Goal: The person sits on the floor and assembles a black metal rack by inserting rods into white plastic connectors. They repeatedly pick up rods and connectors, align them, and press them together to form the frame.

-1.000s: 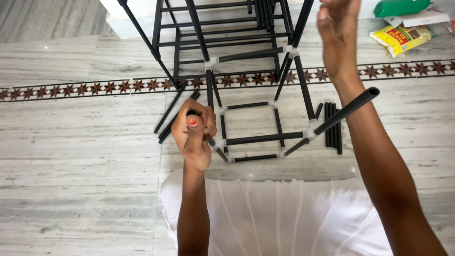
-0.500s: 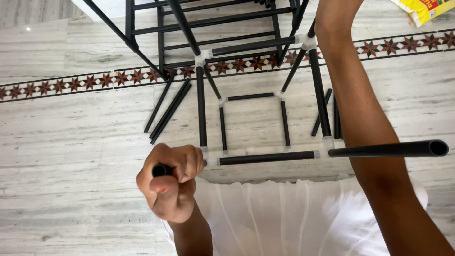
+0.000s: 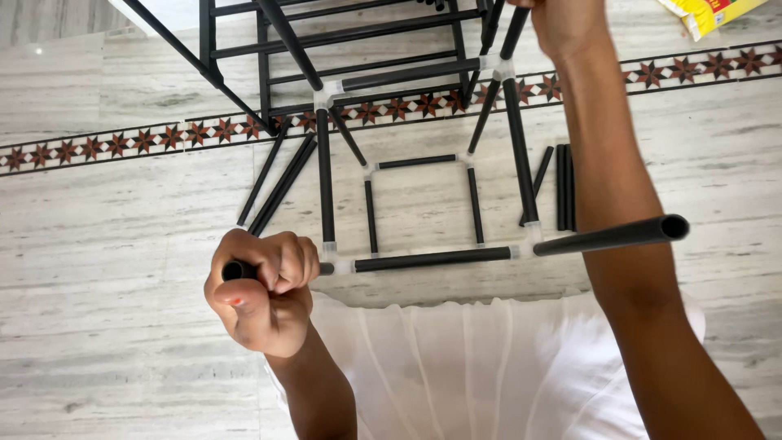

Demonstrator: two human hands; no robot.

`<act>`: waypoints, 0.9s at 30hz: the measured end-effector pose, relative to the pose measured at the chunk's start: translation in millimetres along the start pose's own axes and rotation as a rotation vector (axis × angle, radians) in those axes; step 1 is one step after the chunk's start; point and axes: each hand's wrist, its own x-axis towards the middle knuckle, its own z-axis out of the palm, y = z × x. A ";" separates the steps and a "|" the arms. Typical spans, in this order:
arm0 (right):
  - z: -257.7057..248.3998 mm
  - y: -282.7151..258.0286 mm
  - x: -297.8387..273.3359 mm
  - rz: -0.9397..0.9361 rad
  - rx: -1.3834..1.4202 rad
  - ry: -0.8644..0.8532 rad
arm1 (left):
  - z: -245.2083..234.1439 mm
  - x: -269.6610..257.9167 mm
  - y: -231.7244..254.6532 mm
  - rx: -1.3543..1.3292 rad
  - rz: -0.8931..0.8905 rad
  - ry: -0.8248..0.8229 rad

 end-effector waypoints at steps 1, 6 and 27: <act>4.3 -5.3 -10.1 -0.081 0.023 -0.013 | 0.1 -0.1 -2.0 0.010 -0.001 -0.011; 38.1 19.0 -114.8 -0.235 0.619 0.131 | 15.1 -29.9 -47.3 0.318 -0.014 0.246; 11.9 181.5 -280.4 0.564 0.321 0.161 | -83.2 72.1 -131.7 -0.056 -0.135 0.209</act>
